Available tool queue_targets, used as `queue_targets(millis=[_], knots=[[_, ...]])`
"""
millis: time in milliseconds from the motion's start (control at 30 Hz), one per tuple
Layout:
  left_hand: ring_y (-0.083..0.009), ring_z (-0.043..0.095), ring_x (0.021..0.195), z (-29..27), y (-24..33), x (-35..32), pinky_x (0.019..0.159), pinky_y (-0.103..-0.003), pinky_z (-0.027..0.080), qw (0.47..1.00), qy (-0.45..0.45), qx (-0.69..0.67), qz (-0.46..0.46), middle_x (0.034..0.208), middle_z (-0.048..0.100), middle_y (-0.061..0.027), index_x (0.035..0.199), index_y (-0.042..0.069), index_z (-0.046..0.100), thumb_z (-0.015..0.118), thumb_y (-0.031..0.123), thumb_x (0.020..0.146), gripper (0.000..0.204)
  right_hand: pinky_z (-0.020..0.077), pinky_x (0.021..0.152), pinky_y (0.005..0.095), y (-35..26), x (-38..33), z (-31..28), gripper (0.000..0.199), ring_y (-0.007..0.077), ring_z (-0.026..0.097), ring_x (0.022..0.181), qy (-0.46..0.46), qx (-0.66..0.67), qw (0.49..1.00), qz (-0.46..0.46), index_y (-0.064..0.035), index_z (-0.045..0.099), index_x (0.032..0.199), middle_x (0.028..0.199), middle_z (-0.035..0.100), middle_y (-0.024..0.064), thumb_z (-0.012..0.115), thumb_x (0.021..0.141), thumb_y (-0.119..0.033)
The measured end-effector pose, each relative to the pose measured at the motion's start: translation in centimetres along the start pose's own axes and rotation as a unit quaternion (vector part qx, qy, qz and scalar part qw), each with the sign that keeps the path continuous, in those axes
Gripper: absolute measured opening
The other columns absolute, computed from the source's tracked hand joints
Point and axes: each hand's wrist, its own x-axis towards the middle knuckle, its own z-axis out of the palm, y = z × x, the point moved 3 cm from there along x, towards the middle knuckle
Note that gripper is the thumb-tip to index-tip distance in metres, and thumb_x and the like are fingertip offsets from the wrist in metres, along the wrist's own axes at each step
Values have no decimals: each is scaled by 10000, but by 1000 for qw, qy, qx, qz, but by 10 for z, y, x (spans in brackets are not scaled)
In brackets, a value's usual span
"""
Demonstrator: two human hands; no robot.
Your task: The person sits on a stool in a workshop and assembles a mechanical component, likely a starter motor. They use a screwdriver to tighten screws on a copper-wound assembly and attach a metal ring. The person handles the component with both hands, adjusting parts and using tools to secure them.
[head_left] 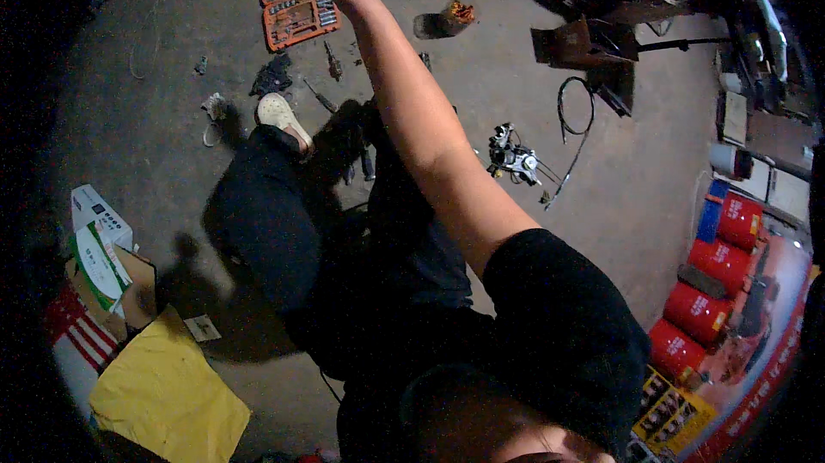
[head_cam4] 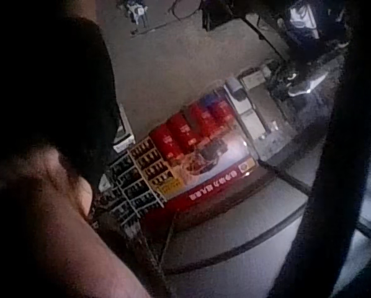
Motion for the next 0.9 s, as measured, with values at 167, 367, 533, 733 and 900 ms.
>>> queue_targets(millis=[167,367,533,733,900], knots=[[-144,545,891,2,2,-6,803,-295,431,1000,26,6,1,978,588,-61,1051,17,556,543,182,857,256,455,641,369,-17,-13,-13,397,280,582,653,36,-35,998,-24,65,566,882,735,603,200,471,876,-320],[-146,541,902,-10,-3,-6,810,-297,427,996,85,-4,-16,988,583,-63,1055,16,554,532,189,864,259,452,707,371,-36,-81,-17,322,334,606,799,4,-25,990,141,61,588,901,816,613,217,485,875,-243],[-148,538,911,-12,2,-32,815,-299,425,994,108,1,-17,996,579,-64,1058,16,552,522,195,870,262,442,655,441,-32,-108,-21,299,398,575,761,29,-20,992,118,50,571,859,773,596,238,508,855,-243],[-150,534,922,-20,1,-34,821,-302,421,988,154,-1,-25,1006,574,-65,1062,16,550,510,202,877,266,459,626,380,-21,-103,-7,274,289,598,718,13,-8,993,118,38,566,937,779,621,178,482,881,-217],[-152,530,931,-31,-1,-42,826,-303,418,978,202,-5,-47,1014,570,-66,1065,15,549,500,208,884,269,464,713,371,-48,-103,-17,250,294,611,851,-39,99,966,234,18,592,935,879,629,180,496,871,-204]])
